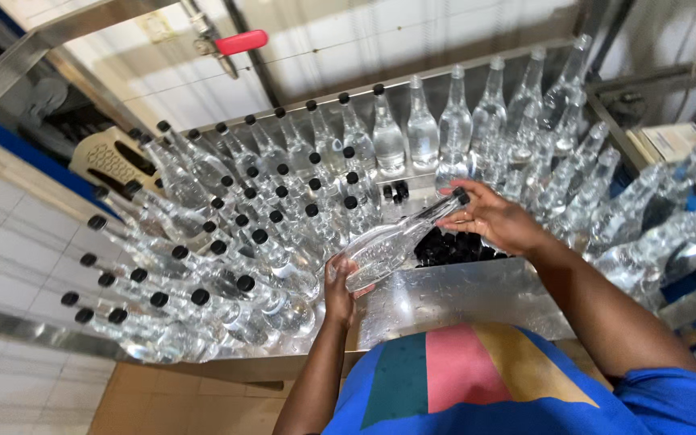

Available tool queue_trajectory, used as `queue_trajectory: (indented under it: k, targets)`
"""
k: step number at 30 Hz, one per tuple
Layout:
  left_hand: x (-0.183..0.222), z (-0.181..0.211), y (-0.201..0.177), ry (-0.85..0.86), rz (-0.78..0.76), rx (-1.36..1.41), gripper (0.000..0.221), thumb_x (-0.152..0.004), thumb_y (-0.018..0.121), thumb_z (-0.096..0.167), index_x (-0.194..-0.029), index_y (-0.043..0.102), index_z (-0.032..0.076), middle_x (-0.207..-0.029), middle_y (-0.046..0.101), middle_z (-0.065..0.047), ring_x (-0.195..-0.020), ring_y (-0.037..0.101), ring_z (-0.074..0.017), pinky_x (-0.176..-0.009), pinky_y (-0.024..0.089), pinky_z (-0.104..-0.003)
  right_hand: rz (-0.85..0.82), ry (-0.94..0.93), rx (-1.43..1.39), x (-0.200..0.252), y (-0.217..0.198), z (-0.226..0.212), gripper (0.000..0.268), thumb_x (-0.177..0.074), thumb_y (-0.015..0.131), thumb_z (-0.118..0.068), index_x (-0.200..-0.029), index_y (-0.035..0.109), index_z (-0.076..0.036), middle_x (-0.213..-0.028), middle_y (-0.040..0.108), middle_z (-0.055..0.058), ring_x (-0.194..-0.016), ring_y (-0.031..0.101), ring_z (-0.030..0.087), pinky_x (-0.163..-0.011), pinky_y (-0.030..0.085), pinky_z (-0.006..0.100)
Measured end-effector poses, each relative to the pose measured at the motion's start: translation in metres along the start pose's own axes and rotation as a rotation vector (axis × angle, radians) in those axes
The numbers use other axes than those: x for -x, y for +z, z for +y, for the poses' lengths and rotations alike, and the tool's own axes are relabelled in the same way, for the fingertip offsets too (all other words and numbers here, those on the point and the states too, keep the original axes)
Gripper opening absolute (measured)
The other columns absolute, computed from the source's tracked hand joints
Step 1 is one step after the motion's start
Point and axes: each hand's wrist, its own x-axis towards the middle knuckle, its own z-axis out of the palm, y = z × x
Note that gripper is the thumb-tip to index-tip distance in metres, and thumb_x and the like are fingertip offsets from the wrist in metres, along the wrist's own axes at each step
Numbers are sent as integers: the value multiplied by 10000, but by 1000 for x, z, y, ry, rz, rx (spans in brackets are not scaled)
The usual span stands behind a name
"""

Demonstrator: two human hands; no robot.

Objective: The person repeatedly picks up clear glass bottles filled with liquid from a metal tray and screws black caps onto them by hand. The capped bottles are then placed back into the tray alongside other finished bottles.

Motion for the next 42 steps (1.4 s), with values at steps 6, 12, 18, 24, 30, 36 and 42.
queue_trajectory:
  k: [6,12,18,24,30,36,42]
  targets:
    - [0,-7,-24,-186,50,116,673,-1025,780,497,-1583,558,193,-1392,681,-141,-1225,712,-342,-623,710,-671,5,-284,1308,-15,-41,31,424,-1050,543,-127,-1381,753,-288,-1302,838,90,-1250,761,387,-1098,600,516]
    - [15,-35,-27,-281,-12,294,632,-1028,732,593,-1577,576,322,-640,686,-209,-578,780,-350,-602,722,-566,-196,37,1186,33,37,-70,689,-1069,515,-76,-1726,347,-195,-1609,653,157,-1413,636,513,-1168,525,714]
    - [12,-13,-30,-270,-2,8,739,-1004,715,456,-1669,553,176,-1599,522,-324,-1262,666,-478,-740,718,-564,236,-643,1366,-2,-27,40,391,-1111,680,-279,-738,642,-166,-536,513,-19,-450,426,142,-452,323,347]
    - [5,-22,-41,-384,-56,156,491,-1024,753,558,-1436,594,343,-821,740,-191,-719,797,-386,-641,725,-618,13,-1049,1426,5,-47,76,555,-1104,439,-658,-1204,708,-183,-1064,736,89,-1069,758,357,-880,617,515]
    - [1,-6,-34,23,23,-413,549,-953,885,400,-1431,644,279,-963,714,-98,-727,748,-206,-609,738,-377,239,-155,1061,6,-35,77,284,-1145,455,-283,-1158,693,-129,-981,803,226,-1025,760,516,-850,572,626]
    - [2,10,-24,-319,-194,28,398,-1107,648,584,-1247,728,220,-636,644,-113,-431,658,-222,-415,640,-329,75,-862,1558,15,-71,85,636,-973,630,-781,-1097,725,-165,-886,681,92,-920,745,310,-825,597,449]
    - [13,-12,-11,17,-18,-294,371,-998,866,327,-1336,725,267,-726,713,-57,-455,438,-47,-429,377,-195,236,-54,1891,-12,-88,91,346,-1056,487,-315,-787,670,-197,-611,645,0,-711,753,263,-659,529,409]
